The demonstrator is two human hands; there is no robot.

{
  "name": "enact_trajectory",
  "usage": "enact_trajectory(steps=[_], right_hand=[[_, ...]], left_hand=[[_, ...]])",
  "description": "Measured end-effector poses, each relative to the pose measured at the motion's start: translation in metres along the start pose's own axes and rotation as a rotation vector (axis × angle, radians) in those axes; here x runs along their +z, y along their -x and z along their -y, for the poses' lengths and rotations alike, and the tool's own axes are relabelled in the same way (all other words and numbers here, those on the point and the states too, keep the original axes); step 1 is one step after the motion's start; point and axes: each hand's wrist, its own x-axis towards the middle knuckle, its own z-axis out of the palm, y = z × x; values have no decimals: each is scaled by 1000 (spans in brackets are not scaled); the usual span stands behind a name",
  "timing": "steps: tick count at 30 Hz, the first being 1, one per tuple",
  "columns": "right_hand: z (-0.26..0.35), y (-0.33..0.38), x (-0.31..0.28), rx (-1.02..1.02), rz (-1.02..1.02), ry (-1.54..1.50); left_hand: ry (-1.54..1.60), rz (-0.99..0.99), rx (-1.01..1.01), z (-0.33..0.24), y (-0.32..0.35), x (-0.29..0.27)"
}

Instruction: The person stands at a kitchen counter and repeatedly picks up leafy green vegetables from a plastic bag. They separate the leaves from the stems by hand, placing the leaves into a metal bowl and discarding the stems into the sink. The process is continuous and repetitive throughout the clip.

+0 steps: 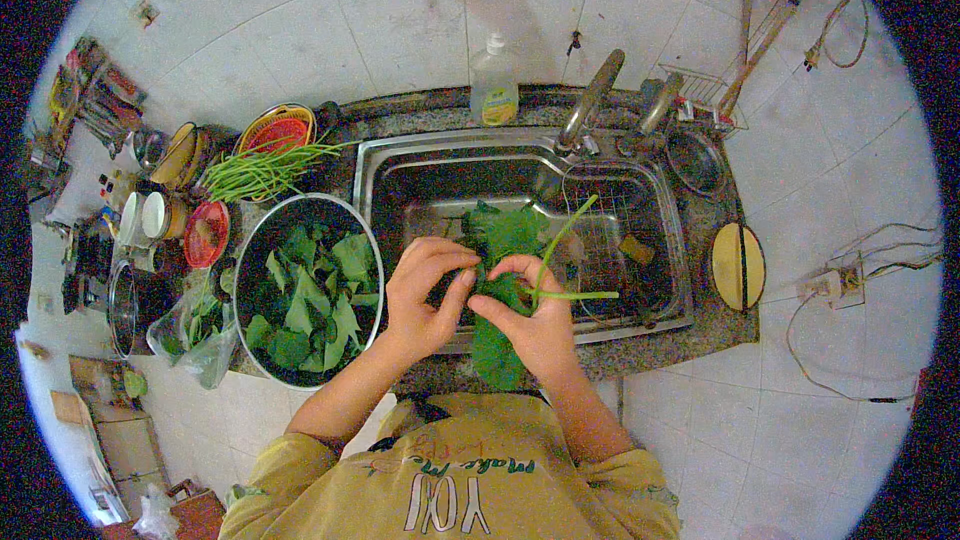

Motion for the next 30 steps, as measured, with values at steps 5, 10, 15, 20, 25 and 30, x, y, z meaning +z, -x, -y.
enact_trajectory(steps=[5, 10, 15, 20, 25, 30], right_hand=[[3, 1, 2, 8, -15, 143], [2, 2, -3, -71, -71, 220], [0, 1, -18, -219, -62, 192], [1, 7, -39, -266, -72, 77], [-6, 12, -49, -243, -111, -123], [-4, 15, -50, -209, -111, -189]], left_hand=[[24, -88, -190, 0, -2, 1], [-82, -107, -436, 30, -4, -8], [-300, 73, -406, 54, 1, -15], [-501, 376, -332, 78, 27, -10], [-556, 449, -381, 64, 15, -10], [-606, 468, -258, 76, 21, -10]])
